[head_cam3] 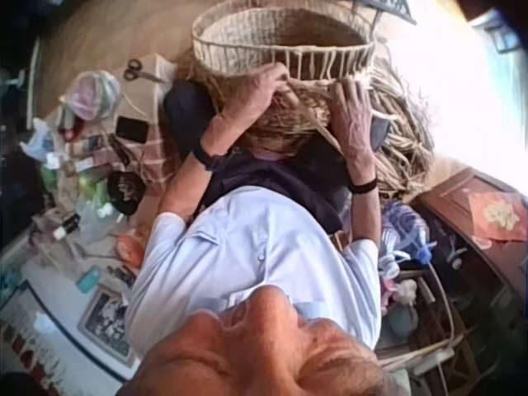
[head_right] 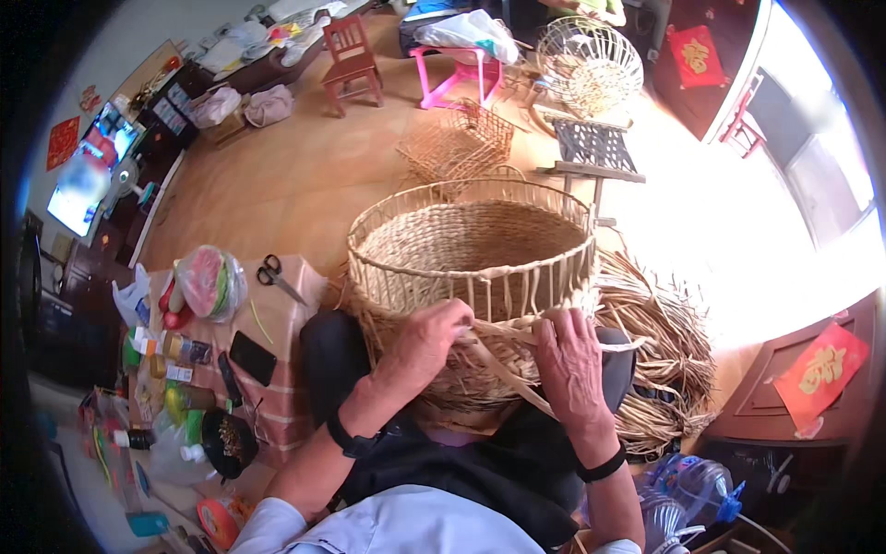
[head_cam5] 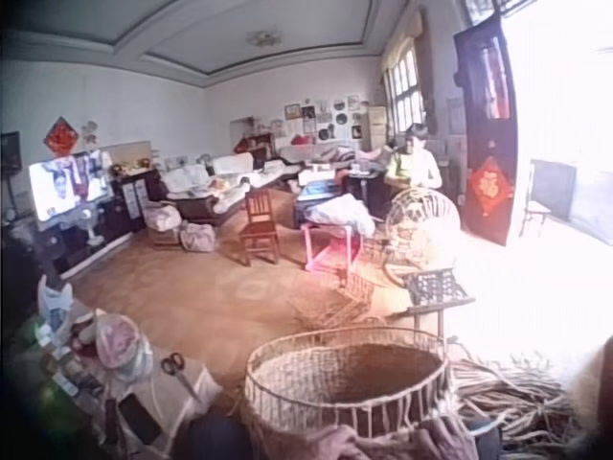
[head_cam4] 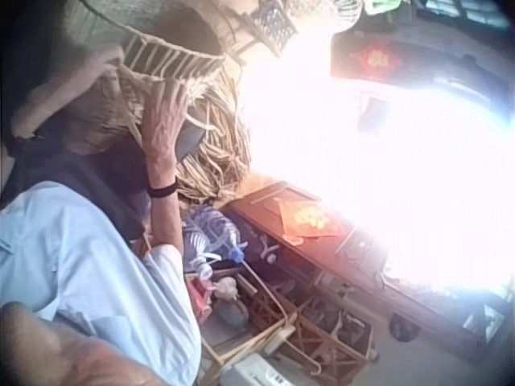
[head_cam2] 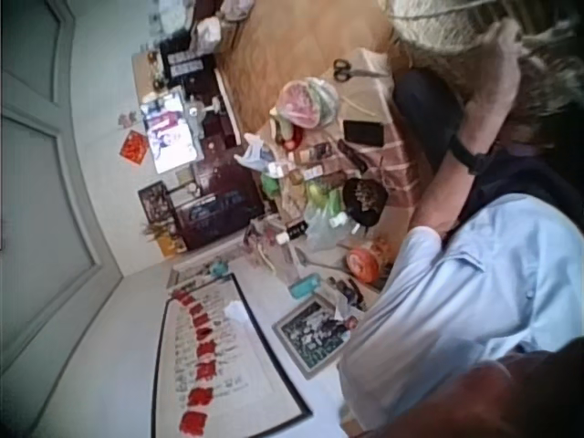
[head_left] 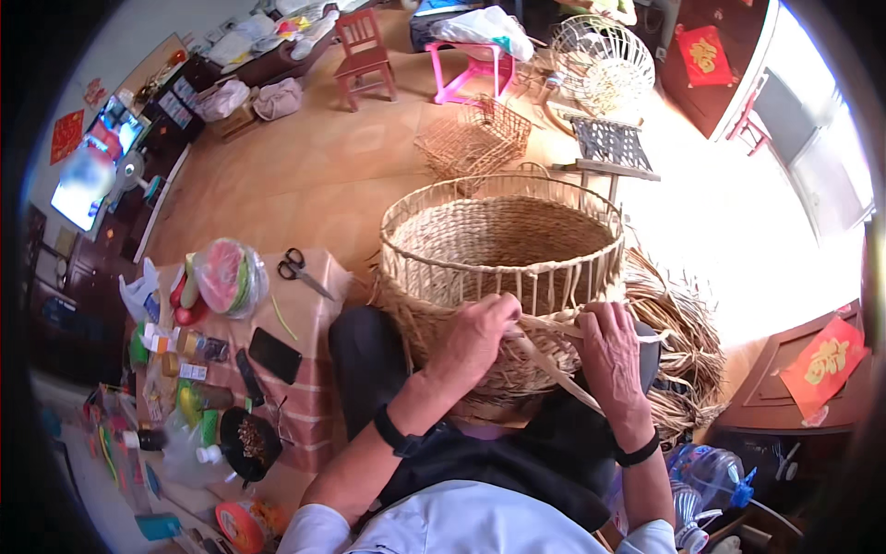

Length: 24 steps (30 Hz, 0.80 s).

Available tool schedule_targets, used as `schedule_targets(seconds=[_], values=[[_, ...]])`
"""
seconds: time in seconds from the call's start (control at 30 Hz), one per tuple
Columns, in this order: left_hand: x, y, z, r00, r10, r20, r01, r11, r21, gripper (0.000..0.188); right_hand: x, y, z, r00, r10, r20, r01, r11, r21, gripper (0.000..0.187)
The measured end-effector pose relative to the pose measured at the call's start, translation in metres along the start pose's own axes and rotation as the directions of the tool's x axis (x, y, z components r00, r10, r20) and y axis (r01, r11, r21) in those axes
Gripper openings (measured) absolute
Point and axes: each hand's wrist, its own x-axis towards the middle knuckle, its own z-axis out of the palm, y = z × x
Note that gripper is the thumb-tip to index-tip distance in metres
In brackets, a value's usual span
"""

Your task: The recorder is weaving bamboo or wicker strips into a large basket structure while sitting in a cluttered living area.

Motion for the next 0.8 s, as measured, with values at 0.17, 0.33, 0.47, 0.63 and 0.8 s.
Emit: schedule_targets(seconds=[0.17, 0.33, 0.47, 0.63, 0.8], values=[[0.006, -0.004, 0.008, 0.998, -0.004, -0.068, -0.004, 0.993, -0.114, 0.030, -0.018, -0.002, -0.012, 0.988, 0.000, 0.157, -0.015, 0.996, 0.093, 0.025], [0.012, -0.009, 0.005, 0.995, 0.081, -0.060, -0.077, 0.995, 0.057, 0.030, -0.030, -0.003, -0.013, 0.974, -0.076, 0.215, 0.050, 0.991, 0.124, 0.021], [0.014, -0.005, 0.001, 0.999, -0.051, 0.003, 0.051, 0.976, -0.212, 0.023, -0.017, 0.008, -0.008, 0.981, 0.082, 0.177, -0.111, 0.981, 0.160, 0.020], [0.021, -0.009, -0.017, 0.984, -0.079, 0.162, 0.113, 0.970, -0.217, 0.023, -0.025, -0.014, -0.019, 0.989, 0.100, -0.106, -0.093, 0.993, 0.068, 0.024], [0.026, -0.014, -0.020, 0.965, -0.114, 0.235, 0.173, 0.954, -0.246, 0.023, -0.043, -0.048, -0.006, 0.905, 0.275, 0.325, -0.378, 0.870, 0.317, 0.022]])
